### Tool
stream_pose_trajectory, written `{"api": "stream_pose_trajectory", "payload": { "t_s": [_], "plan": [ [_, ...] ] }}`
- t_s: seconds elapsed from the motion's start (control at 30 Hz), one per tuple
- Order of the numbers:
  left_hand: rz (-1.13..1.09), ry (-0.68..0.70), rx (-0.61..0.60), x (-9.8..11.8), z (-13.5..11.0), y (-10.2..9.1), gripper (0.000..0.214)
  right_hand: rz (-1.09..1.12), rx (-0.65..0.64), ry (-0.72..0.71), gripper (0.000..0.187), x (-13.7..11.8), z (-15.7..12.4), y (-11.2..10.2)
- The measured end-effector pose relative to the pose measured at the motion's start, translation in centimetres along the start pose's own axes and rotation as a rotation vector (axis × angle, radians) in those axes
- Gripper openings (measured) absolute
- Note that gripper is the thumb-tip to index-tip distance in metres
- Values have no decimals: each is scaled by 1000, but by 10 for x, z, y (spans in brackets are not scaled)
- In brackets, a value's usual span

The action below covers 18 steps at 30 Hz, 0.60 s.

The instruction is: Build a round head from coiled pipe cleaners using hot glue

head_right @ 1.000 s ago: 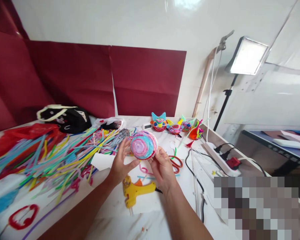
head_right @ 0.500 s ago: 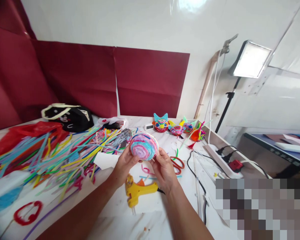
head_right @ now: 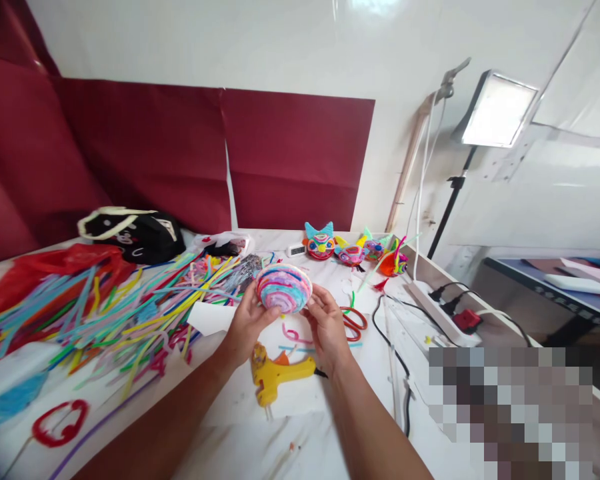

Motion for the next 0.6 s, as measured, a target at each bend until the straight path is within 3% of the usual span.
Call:
{"api": "stream_pose_trajectory", "payload": {
  "t_s": [0.13,0.3,0.43,0.6],
  "plan": [
    [27,5,17,-3,2,-3,73,-92,38,-19,29,-1,1,-3],
    [91,14,57,-7,3,-8,69,-188,-38,-7,32,1,0,0],
    [115,20,23,-10,3,-7,72,-279,-37,-45,42,0,-4,4],
    [223,66,-6,-10,0,-4,75,-269,-19,-68,38,-6,-10,13]
  ]
}}
Point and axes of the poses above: each hand's wrist, its own z-axis towards the middle knuckle, its own y-axis out of the palm, x = y × z, the point moved 4 cm from there along z, towards the middle knuckle, and after that the axes turned 1 degree about y, right-handed, at the moved point
